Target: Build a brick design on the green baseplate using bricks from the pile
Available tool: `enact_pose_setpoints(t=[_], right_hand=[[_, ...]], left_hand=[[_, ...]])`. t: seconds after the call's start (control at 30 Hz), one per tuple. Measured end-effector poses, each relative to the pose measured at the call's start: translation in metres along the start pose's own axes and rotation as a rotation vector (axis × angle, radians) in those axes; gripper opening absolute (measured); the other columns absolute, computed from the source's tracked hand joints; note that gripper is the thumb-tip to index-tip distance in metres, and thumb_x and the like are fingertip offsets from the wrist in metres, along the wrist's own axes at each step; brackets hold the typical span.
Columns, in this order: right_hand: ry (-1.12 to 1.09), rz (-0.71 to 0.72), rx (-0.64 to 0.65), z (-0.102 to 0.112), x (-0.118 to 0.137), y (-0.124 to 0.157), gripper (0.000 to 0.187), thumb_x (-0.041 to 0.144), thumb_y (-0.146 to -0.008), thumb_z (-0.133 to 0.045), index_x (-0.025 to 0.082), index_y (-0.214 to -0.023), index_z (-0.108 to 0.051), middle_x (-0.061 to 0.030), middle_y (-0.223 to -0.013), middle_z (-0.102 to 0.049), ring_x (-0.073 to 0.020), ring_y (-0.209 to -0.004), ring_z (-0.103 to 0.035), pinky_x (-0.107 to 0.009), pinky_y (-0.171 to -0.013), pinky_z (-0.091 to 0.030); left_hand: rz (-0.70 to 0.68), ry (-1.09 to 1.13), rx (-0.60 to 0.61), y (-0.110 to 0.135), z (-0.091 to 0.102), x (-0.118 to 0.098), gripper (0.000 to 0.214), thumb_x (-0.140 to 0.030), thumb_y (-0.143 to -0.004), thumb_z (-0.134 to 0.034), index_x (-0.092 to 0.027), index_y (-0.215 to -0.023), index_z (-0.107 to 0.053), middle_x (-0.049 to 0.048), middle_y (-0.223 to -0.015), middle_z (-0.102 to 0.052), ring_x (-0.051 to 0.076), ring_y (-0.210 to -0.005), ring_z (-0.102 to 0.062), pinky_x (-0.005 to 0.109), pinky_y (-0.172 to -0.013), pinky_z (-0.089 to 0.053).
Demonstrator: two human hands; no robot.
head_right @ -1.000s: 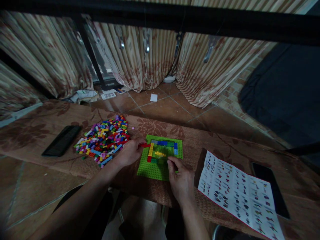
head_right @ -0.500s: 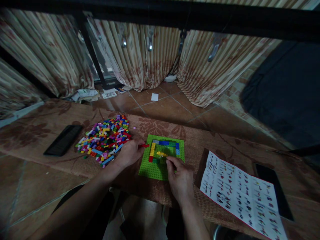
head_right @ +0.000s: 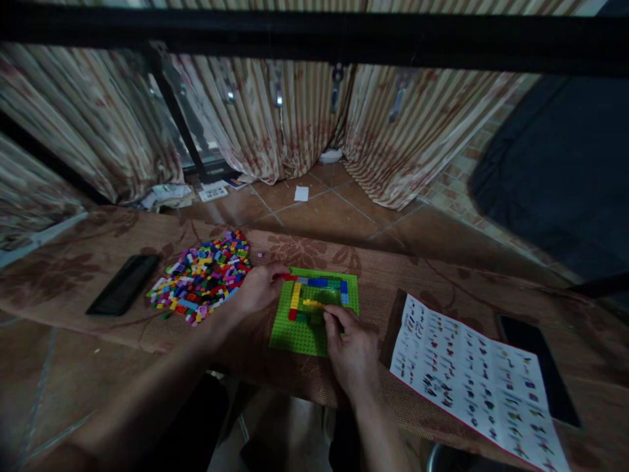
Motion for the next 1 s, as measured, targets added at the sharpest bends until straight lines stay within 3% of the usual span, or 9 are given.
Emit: enact_pose_setpoints(t=[0.17, 0.43, 1.0], right_hand=[[0.001, 0.002, -0.005, 0.006, -0.001, -0.002, 0.024, 0.034, -0.092, -0.051, 0.022, -0.095, -0.072, -0.0042, -0.09, -0.076, -0.019, -0.08, -0.072, -0.029, -0.075, -0.055], [0.018, -0.004, -0.014, 0.009, -0.006, 0.0, 0.024, 0.034, -0.092, -0.051, 0.023, -0.096, -0.072, -0.0035, -0.087, -0.076, -0.0183, -0.076, -0.071, -0.029, -0.074, -0.056], [0.006, -0.016, 0.0, 0.006, -0.008, -0.004, 0.022, 0.034, -0.093, -0.051, 0.023, -0.097, -0.071, -0.0036, -0.093, -0.075, -0.0185, -0.083, -0.071, -0.029, -0.075, -0.055]], left_hand=[[-0.068, -0.073, 0.032, -0.012, -0.003, -0.014, 0.03, -0.015, -0.087, -0.048, -0.02, -0.106, -0.071, 0.0056, -0.098, -0.074, 0.02, -0.092, -0.067, 0.029, -0.088, -0.049], [-0.093, -0.069, 0.024, -0.014, -0.02, -0.016, 0.031, -0.016, -0.088, -0.046, -0.023, -0.106, -0.071, 0.0039, -0.099, -0.073, 0.017, -0.091, -0.066, 0.026, -0.088, -0.049], [-0.157, -0.067, 0.022, -0.02, -0.034, -0.024, 0.027, -0.016, -0.088, -0.048, -0.021, -0.105, -0.07, 0.0067, -0.1, -0.067, 0.018, -0.089, -0.063, 0.029, -0.088, -0.05]])
Point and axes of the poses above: each hand's wrist, its own y-axis away from the middle knuckle, its own z-axis out of the back of the hand, x = y × z, the point moved 10 cm from there along -y, towards the middle knuckle
